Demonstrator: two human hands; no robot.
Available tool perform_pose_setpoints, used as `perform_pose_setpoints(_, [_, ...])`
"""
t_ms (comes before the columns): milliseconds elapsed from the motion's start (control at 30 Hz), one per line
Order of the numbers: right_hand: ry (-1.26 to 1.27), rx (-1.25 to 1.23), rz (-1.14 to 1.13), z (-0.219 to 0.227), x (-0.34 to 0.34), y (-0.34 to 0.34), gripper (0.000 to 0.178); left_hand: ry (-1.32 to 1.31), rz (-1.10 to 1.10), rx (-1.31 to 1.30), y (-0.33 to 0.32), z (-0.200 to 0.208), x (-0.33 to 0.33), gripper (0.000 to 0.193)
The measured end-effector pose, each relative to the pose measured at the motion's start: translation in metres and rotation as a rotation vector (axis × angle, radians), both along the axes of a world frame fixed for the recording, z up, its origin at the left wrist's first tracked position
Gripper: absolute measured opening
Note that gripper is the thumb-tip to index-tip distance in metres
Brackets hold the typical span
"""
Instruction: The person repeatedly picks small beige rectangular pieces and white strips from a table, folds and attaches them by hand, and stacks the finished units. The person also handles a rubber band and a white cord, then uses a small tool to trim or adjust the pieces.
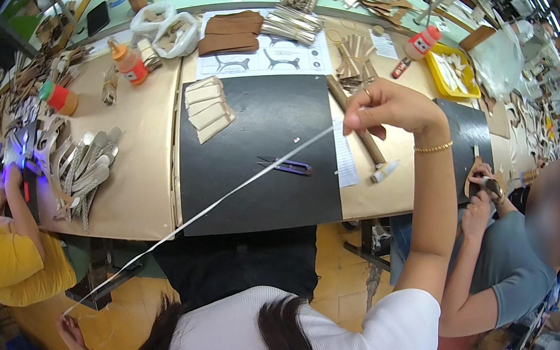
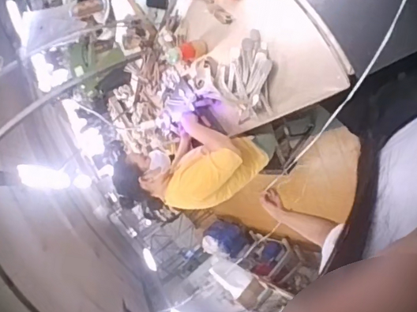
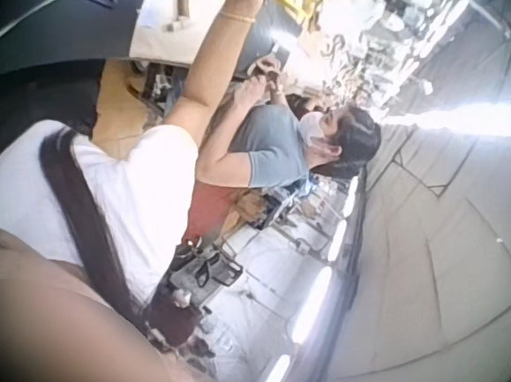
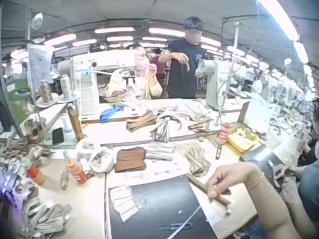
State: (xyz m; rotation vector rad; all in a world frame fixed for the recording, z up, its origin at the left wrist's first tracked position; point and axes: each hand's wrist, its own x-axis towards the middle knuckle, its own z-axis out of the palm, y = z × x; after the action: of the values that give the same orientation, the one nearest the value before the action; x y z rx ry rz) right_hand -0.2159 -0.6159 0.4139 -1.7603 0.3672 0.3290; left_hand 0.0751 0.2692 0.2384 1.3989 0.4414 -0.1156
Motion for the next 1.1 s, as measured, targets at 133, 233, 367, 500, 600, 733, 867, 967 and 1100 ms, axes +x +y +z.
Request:
perform_pose_setpoints(133, [-0.038,-0.010,-0.111,-0.005,-0.006,-0.014,0.026,0.204,0.093,0.236,0.009,-0.013,-0.018,0.019])
perform_pose_setpoints(233, [-0.040,-0.024,-0.208,-0.007,-0.008,-0.015,0.026,0.336,0.099,0.252,0.016,-0.042,-0.022,0.018])
perform_pose_setpoints(367, [0.106,-0.172,-0.332,-0.029,0.000,0.008,0.025,0.559,-0.056,0.243,0.012,-0.059,-0.035,0.019])
perform_pose_setpoints(500, [-0.008,-0.239,-0.223,-0.057,0.029,0.071,0.025,0.651,-0.590,0.523,-0.078,-0.012,-0.029,0.018])
perform_pose_setpoints(600, [-0.409,-0.253,0.062,-0.070,0.075,0.151,0.022,0.359,-0.946,0.659,-0.193,0.056,-0.030,0.019])
perform_pose_setpoints(733, [-0.908,-0.047,0.154,-0.071,0.138,0.296,0.037,-0.120,-1.236,0.670,-0.320,0.136,-0.064,0.018])
perform_pose_setpoints(867, [-0.566,0.242,0.359,-0.067,0.151,0.330,0.033,-0.162,-1.252,0.678,-0.351,0.178,-0.073,0.015])
perform_pose_setpoints(967, [-0.395,0.264,0.457,-0.063,0.146,0.303,0.029,-0.105,-1.147,0.554,-0.332,0.163,-0.066,0.016])
perform_pose_setpoints(1100, [-0.330,0.301,0.522,-0.053,0.124,0.251,0.031,-0.100,-1.071,0.224,-0.288,0.101,-0.037,0.020])
